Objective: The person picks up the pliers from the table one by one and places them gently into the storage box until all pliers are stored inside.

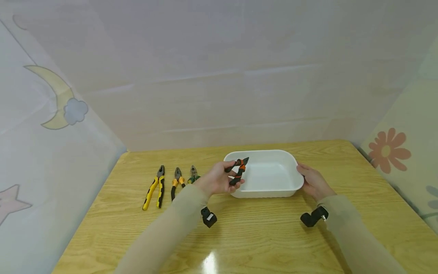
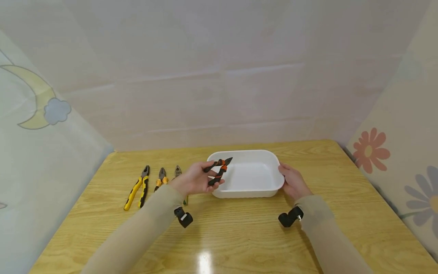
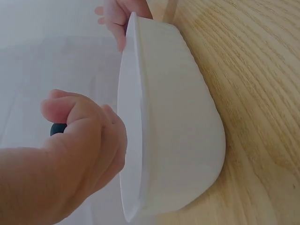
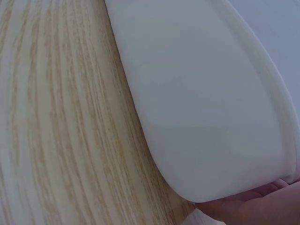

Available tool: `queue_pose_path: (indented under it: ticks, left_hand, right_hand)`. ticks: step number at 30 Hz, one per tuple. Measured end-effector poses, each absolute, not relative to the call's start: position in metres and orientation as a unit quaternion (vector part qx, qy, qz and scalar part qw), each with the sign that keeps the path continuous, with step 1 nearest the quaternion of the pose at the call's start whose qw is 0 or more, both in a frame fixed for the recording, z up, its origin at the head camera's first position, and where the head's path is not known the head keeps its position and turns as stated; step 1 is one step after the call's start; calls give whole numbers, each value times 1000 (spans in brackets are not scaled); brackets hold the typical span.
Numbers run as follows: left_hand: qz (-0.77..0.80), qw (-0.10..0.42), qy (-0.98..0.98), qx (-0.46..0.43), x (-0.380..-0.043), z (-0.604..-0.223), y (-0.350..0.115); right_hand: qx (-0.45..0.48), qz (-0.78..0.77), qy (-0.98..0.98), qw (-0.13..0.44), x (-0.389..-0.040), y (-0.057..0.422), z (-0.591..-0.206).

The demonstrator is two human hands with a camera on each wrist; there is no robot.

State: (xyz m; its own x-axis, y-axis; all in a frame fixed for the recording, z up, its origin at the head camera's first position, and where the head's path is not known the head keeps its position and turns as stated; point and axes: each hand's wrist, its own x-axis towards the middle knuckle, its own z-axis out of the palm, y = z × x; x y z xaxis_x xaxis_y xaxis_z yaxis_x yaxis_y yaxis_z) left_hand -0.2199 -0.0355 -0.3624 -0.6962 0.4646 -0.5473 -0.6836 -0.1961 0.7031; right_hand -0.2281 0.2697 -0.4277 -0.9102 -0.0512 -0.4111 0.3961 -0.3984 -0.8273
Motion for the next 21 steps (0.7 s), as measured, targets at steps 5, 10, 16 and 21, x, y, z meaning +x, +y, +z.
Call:
queue_pose_path:
  ticks: [5,10,16,21]
  left_hand:
    - [751,365,539,-111,-228,-360,-26]
    - [721,356,585,-104,-234,-358,-17]
    - [653,344,672,-58,-237,-356,-9]
    - [548,309,777,-12,-234,-355,-4]
  right_hand:
    - [163,-817,536,135,-228,268,-426]
    - [167,-813,541,136,-227,267,-424]
    - [162,-814,540,139,-228,265,-424]
    - [143,-812,547,142,-229,262,-426]
